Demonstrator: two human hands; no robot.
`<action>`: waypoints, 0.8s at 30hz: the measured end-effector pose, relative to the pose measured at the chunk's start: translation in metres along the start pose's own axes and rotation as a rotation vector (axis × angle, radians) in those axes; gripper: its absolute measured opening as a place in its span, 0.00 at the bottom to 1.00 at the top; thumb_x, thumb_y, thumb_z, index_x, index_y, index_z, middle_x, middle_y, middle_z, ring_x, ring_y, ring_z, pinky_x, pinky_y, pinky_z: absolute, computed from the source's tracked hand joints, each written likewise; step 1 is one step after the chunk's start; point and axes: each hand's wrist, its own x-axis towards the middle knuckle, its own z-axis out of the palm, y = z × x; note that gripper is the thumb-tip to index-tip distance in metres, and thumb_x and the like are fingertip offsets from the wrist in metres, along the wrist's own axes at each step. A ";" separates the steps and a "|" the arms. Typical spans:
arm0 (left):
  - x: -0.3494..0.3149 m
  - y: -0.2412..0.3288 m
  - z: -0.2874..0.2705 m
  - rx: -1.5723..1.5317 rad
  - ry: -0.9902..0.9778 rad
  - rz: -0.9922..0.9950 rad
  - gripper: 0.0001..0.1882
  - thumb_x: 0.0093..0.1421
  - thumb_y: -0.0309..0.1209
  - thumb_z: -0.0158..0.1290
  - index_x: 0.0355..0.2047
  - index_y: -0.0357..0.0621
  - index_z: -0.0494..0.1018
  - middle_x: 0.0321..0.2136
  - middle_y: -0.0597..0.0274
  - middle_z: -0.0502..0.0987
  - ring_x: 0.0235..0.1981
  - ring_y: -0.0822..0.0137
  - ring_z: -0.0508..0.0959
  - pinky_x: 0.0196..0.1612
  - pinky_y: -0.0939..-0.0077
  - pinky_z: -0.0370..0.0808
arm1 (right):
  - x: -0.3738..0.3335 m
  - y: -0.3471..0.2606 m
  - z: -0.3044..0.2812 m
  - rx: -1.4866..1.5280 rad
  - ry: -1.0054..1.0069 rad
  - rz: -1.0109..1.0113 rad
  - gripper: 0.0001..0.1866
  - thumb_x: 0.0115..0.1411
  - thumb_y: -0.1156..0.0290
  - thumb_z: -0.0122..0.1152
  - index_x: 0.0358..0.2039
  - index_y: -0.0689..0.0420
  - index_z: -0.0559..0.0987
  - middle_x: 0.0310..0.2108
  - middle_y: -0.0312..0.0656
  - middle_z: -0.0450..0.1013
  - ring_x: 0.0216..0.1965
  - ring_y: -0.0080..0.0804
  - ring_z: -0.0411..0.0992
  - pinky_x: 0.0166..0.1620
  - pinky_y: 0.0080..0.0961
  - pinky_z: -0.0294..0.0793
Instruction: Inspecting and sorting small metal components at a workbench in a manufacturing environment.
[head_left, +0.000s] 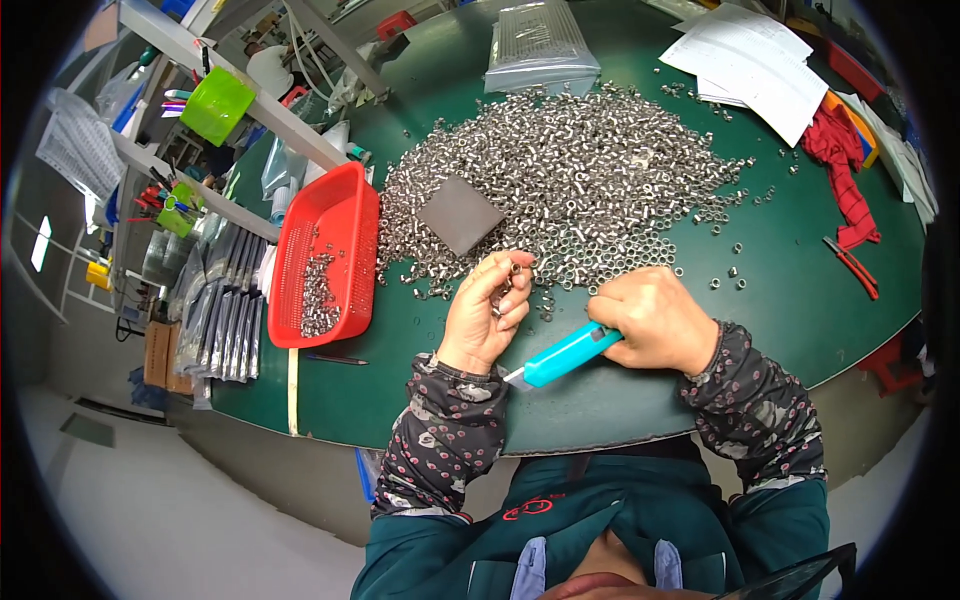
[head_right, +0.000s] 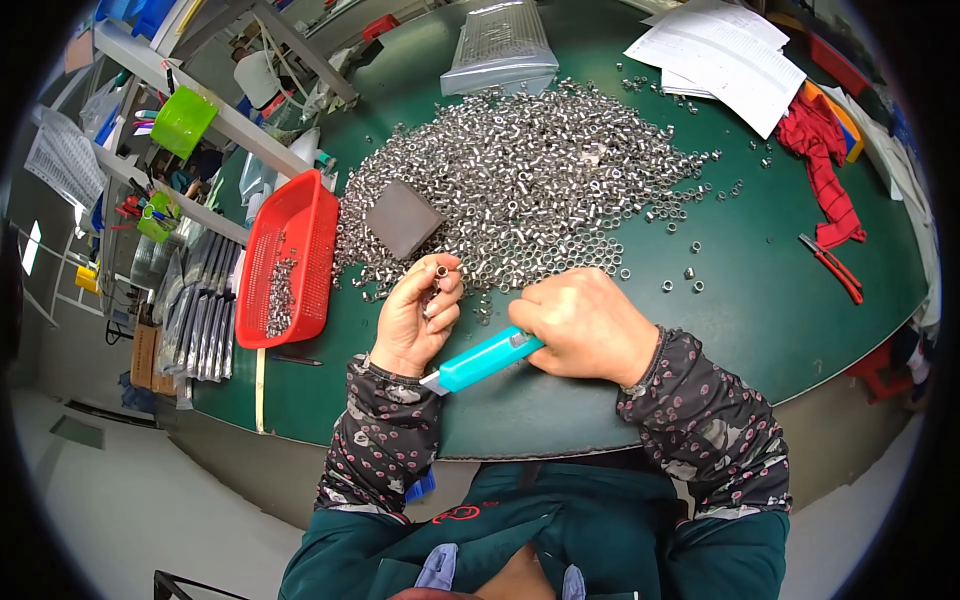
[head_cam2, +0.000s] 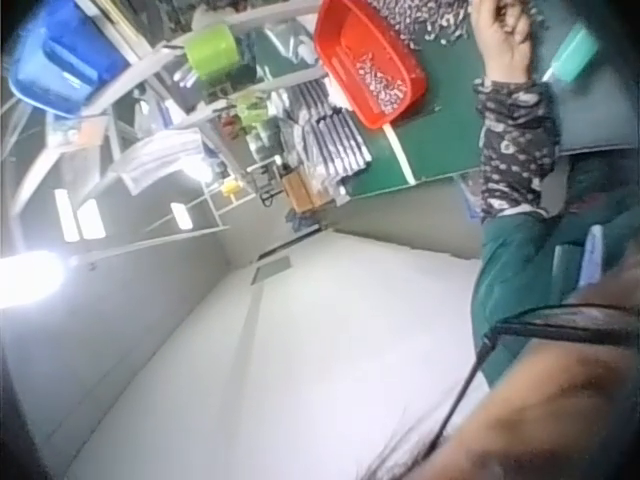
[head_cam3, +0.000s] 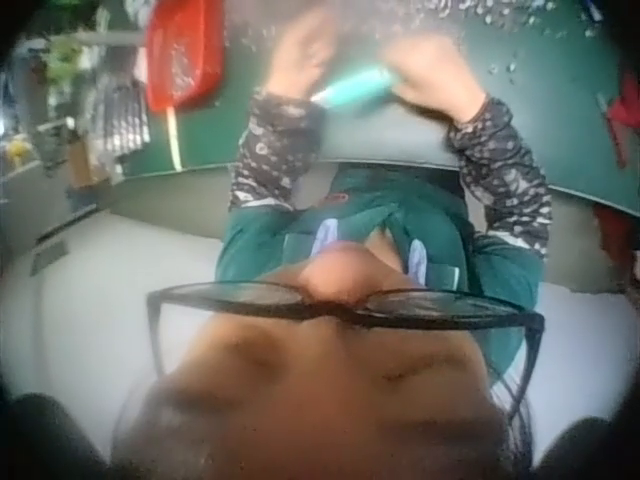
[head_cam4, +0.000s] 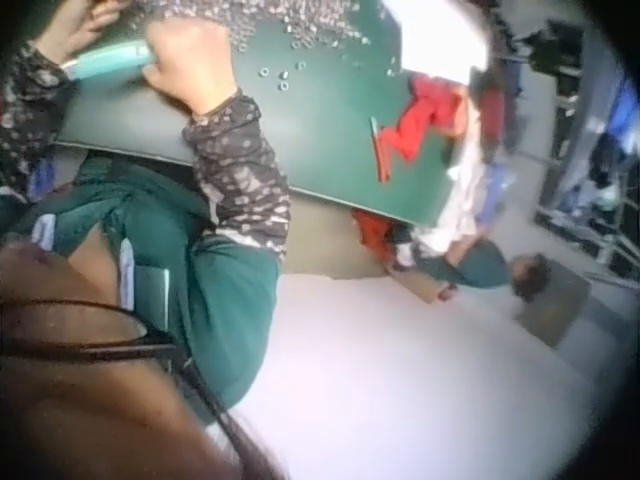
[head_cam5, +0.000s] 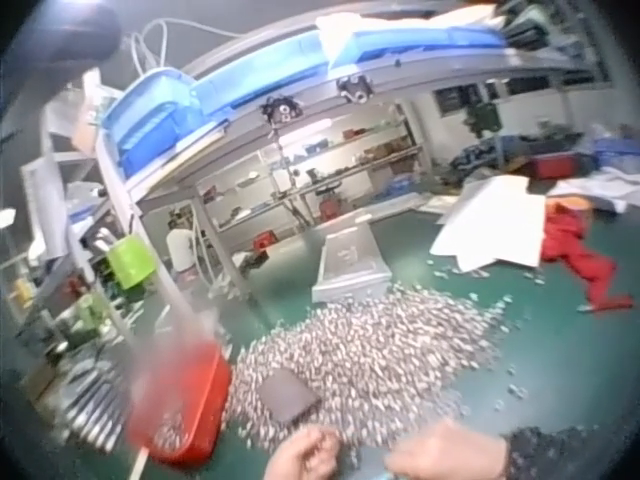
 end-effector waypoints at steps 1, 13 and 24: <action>0.000 0.000 0.000 0.002 0.003 0.004 0.10 0.56 0.27 0.40 0.34 0.33 0.66 0.21 0.64 0.64 0.14 0.81 0.57 0.11 0.91 0.52 | 0.000 -0.001 0.000 -0.015 -0.026 -0.023 0.10 0.30 0.73 0.57 0.13 0.56 0.65 0.12 0.38 0.61 0.17 0.36 0.65 0.19 0.30 0.64; 0.002 0.000 -0.005 -0.013 0.017 0.006 0.10 0.58 0.28 0.38 0.35 0.35 0.64 0.22 0.63 0.64 0.14 0.81 0.57 0.11 0.91 0.52 | 0.000 -0.001 0.000 -0.006 -0.066 -0.037 0.10 0.30 0.72 0.57 0.13 0.57 0.65 0.13 0.38 0.62 0.17 0.36 0.66 0.20 0.30 0.64; 0.001 -0.001 -0.003 0.023 0.065 0.036 0.06 0.56 0.27 0.41 0.33 0.39 0.65 0.25 0.62 0.67 0.14 0.81 0.58 0.11 0.92 0.53 | 0.000 -0.002 0.000 -0.012 -0.101 -0.033 0.09 0.32 0.72 0.56 0.14 0.57 0.65 0.13 0.38 0.62 0.18 0.36 0.66 0.21 0.30 0.65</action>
